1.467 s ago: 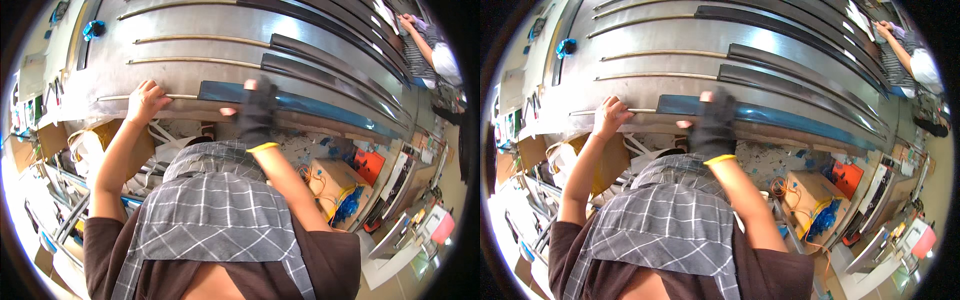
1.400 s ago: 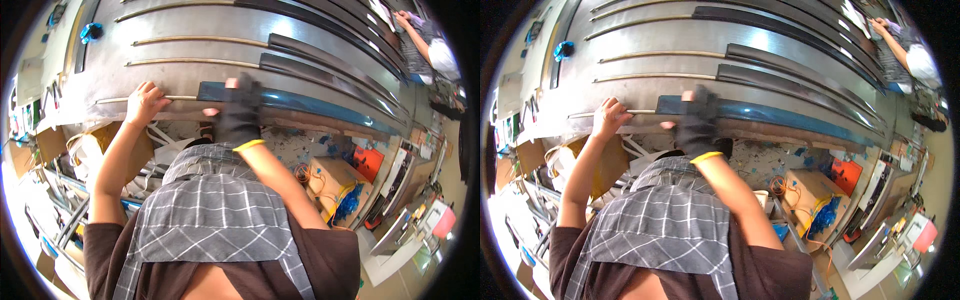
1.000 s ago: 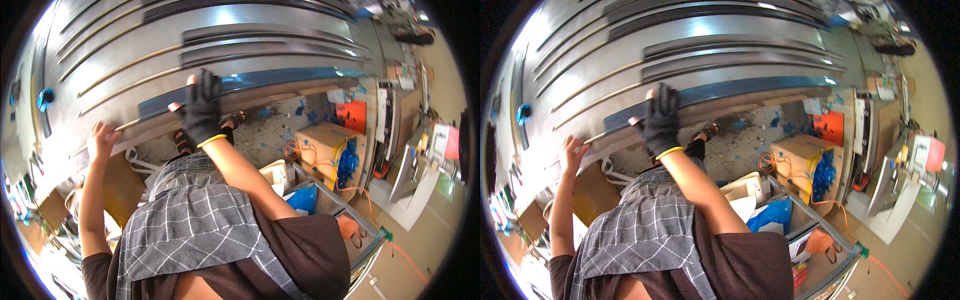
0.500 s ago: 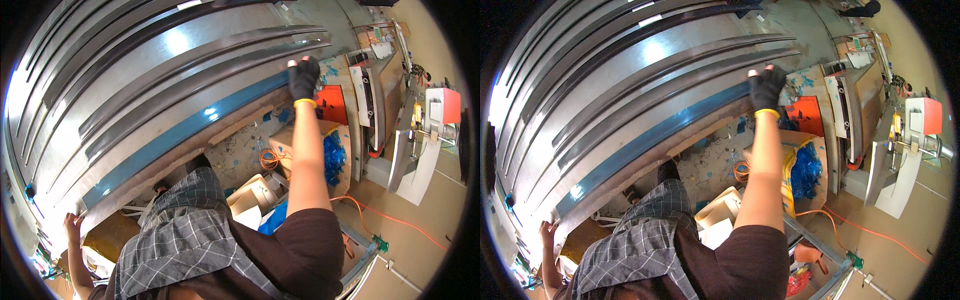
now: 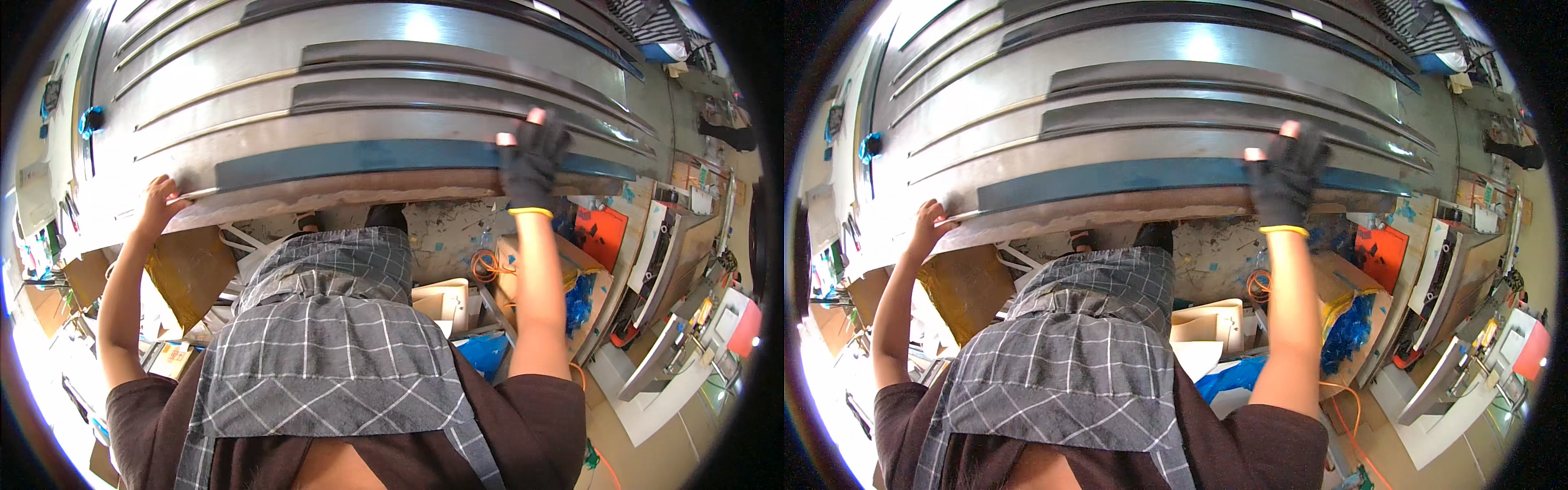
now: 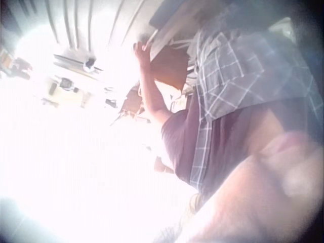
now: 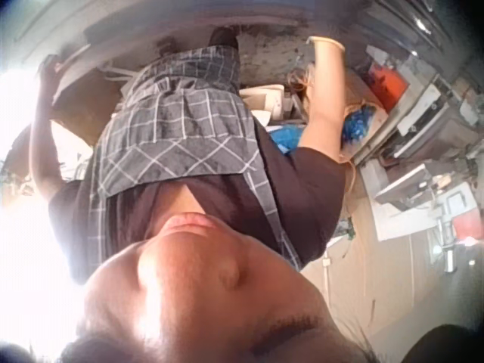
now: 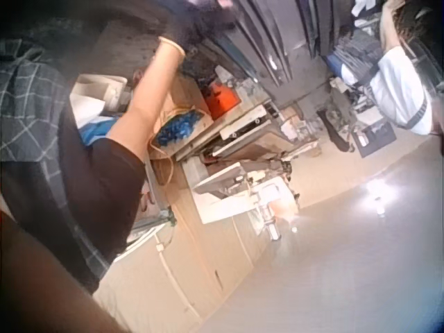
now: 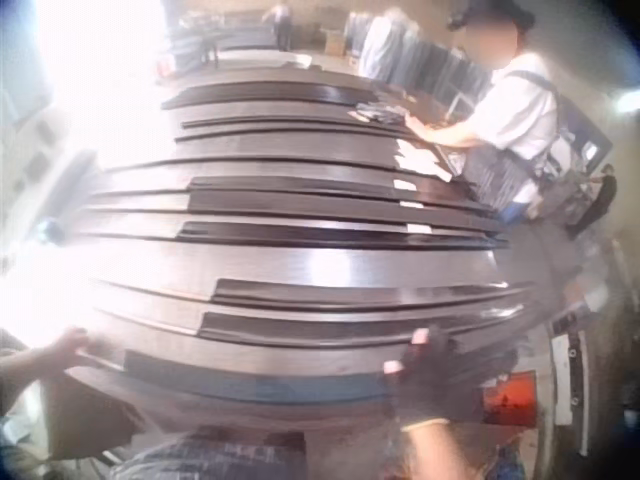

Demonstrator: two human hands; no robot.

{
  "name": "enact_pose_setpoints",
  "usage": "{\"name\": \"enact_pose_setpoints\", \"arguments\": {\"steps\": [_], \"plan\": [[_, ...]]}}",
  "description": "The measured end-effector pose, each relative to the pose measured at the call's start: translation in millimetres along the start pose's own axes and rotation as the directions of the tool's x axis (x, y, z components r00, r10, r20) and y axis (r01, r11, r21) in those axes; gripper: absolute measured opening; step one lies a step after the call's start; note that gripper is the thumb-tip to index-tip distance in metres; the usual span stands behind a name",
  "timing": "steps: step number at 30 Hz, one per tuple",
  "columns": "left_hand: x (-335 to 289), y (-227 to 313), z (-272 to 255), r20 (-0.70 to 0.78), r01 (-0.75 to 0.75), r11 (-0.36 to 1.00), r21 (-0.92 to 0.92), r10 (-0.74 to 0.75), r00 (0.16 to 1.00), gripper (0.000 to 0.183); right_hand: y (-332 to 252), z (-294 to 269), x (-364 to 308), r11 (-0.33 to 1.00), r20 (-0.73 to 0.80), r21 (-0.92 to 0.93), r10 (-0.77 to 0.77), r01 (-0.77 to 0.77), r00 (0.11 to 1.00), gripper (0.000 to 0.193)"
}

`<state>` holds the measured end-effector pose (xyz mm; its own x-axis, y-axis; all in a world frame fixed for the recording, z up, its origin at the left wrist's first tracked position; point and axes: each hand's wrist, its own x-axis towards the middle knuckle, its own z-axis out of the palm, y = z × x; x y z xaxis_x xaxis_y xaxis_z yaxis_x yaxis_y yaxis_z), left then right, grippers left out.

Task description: The person handles metal strips on a workbench, removing blue protective plastic film from them by hand, then uses a small block to rub or clean the surface of a metal component.

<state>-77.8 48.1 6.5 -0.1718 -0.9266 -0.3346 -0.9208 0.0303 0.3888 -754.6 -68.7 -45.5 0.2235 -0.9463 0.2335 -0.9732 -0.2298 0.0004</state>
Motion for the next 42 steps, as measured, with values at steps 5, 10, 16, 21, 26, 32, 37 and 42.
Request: {"name": "enact_pose_setpoints", "arguments": {"steps": [5,10,16,21,26,32,37,42], "plan": [[4,-12,8,-0.054,-0.134,0.990,-0.053,0.131,0.990,0.038,-223,-11,22,0.927,-0.031,0.307,-0.217,0.216,0.976,0.088],[-1,-2,-5,-0.012,-0.064,0.998,-0.005,0.064,0.998,0.035,-408,-30,34,0.877,0.179,0.426,-0.321,0.221,0.930,0.095],[1,-23,5,-0.093,-0.090,0.995,0.040,0.093,0.991,0.030,-525,-14,34,0.798,0.077,0.526,-0.390,0.295,0.917,0.085],[2,6,-18,0.063,0.022,0.996,0.091,-0.028,0.998,0.034,-412,-11,30,0.767,-0.104,0.640,0.020,0.052,0.994,0.090],[-6,-17,-1,0.009,-0.018,1.000,-0.017,0.019,1.000,0.038,-167,-10,15,0.962,-0.140,0.161,0.244,-0.221,0.959,0.093],[-2,-10,-8,0.122,0.120,0.991,0.059,-0.127,0.984,0.039,58,0,1,0.920,-0.164,0.052,0.391,-0.388,0.906,0.090],[-7,-16,-12,0.156,0.245,0.960,0.133,-0.265,0.952,0.039,220,-4,7,0.831,-0.072,0.034,0.557,-0.556,0.828,0.085],[-33,-41,-10,0.184,0.265,0.886,0.379,-0.353,0.917,0.037,343,21,10,0.661,-0.005,0.322,0.717,-0.678,0.697,0.073]]}}
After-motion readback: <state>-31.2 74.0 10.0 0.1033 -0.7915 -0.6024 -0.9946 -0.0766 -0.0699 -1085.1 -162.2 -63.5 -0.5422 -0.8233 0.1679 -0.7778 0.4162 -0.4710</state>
